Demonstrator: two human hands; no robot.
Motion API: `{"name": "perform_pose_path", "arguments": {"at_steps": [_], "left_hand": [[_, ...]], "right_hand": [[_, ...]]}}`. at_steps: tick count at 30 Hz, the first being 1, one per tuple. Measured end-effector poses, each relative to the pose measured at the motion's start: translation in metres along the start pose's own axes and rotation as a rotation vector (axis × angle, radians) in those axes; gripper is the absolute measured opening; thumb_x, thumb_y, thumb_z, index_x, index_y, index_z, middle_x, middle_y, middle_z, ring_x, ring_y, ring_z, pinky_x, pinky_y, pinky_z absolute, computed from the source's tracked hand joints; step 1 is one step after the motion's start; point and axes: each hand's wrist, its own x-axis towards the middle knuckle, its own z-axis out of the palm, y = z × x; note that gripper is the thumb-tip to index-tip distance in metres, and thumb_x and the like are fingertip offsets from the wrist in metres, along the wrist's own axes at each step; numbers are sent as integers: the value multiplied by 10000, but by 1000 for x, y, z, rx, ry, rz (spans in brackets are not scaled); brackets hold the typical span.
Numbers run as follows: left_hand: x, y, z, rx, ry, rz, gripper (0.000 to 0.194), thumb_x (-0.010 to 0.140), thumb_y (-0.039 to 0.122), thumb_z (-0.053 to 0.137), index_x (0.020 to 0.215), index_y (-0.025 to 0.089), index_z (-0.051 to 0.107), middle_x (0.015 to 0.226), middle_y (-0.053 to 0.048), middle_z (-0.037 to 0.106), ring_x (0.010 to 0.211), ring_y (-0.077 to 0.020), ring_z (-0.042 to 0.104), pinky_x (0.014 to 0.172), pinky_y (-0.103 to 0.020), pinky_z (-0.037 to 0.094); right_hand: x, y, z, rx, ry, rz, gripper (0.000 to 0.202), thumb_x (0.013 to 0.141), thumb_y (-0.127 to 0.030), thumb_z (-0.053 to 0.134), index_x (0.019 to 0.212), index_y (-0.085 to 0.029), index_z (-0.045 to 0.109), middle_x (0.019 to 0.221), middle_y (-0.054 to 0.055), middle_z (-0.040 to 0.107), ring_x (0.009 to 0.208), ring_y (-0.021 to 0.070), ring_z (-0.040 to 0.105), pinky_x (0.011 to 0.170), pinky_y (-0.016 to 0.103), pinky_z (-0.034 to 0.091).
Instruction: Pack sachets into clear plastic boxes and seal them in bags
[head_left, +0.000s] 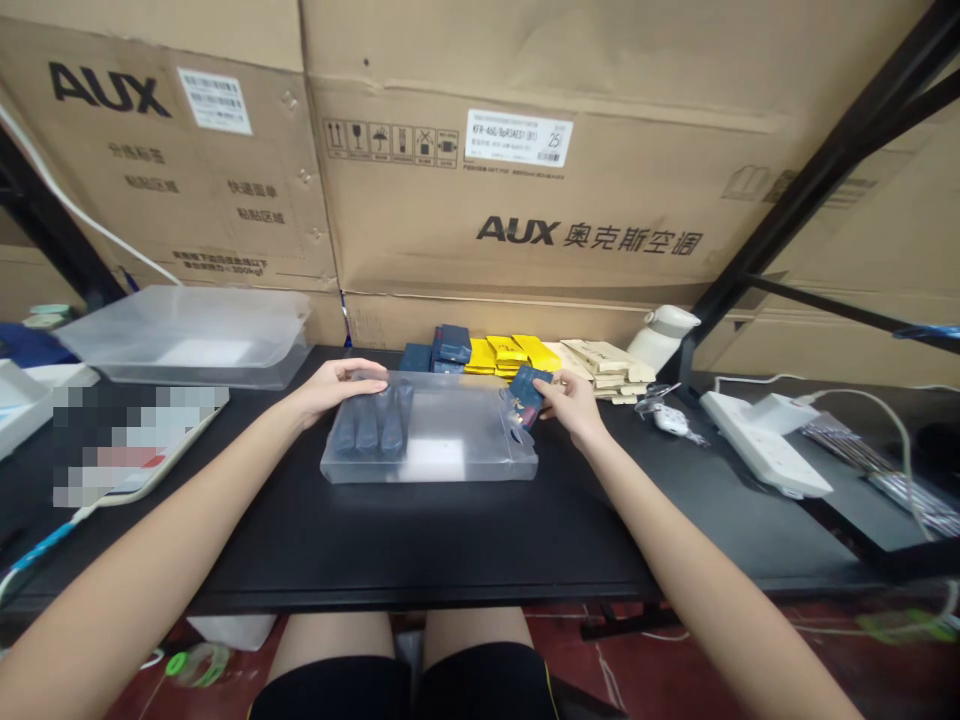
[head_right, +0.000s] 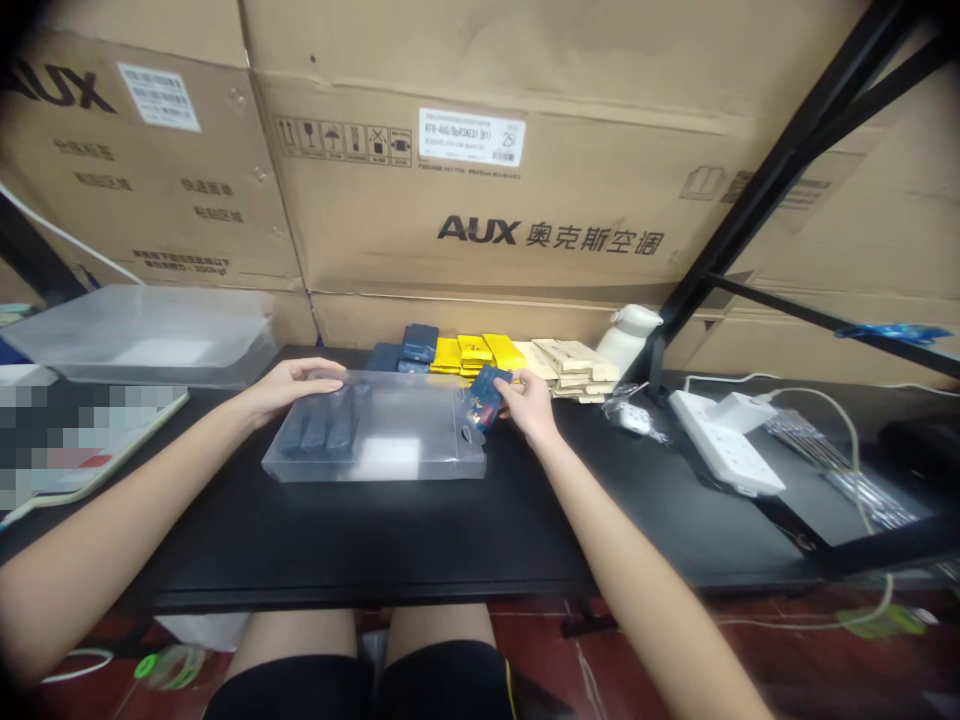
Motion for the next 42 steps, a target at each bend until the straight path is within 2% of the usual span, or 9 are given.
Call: {"name": "perform_pose_path", "arguments": {"at_steps": [3,8,11,16,22,25,31,37,42], "left_hand": [[-1,1,0,1,7,-2,410,531,370,866,897,227,750,949,-38,755,908,-217,684,868,-338,514],[-2,3,1,-9,16,-31,397,522,358,869,881,231,754,888,-33,759,854,-216,693,831,-342,528],[-3,4,1,-18,11,-43,407,515,348,871,884,226,753,876,-37,760,837,-218,697,813,-344,533],[-3,5,1,-42,11,-57,409,503,343,877,875,224,754,880,-33,759,836,-212,697,825,-345,528],[-4,5,1,-56,-3,-70,406,518,343,874,886,224,750,887,-28,758,851,-203,695,849,-334,522],[-4,4,2,-59,-23,-66,435,509,347,877,899,206,747,906,-47,758,867,-219,695,860,-355,519],[-4,5,3,-60,-12,-60,450,499,357,879,901,205,746,925,-52,758,882,-227,694,874,-369,514],[-4,5,5,-60,-11,-70,443,501,356,877,894,199,742,900,-49,759,873,-225,698,867,-365,516],[-4,5,6,-44,-5,-52,440,503,369,875,886,198,744,892,-50,760,879,-225,696,869,-358,514]], "right_hand": [[-2,-2,-3,8,-119,72,302,678,-229,760,622,-194,466,467,-30,598,416,102,579,336,150,449],[-4,-3,-13,86,-594,320,268,588,-206,836,746,-154,627,663,6,688,569,109,664,565,217,594],[-5,-4,-17,147,-731,320,263,598,-184,827,796,-150,657,764,15,714,676,111,692,656,213,594],[-6,-5,-17,204,-756,288,200,658,-141,782,804,-152,647,781,-15,698,720,76,673,696,180,563],[-6,1,-11,286,-769,344,291,611,-110,804,844,-155,635,808,-34,667,755,63,661,756,174,540],[-8,3,-6,294,-768,351,280,597,-117,814,808,-153,634,733,-46,646,694,58,647,718,166,535],[-15,0,2,254,-764,250,176,620,-167,812,702,-133,660,661,-35,634,597,49,605,574,134,491],[-10,5,4,255,-654,232,193,598,-159,808,769,-159,719,744,-16,698,654,72,639,615,156,518],[-11,1,2,282,-681,184,245,607,-194,807,836,-178,720,820,-7,720,712,92,660,661,186,530]]}}
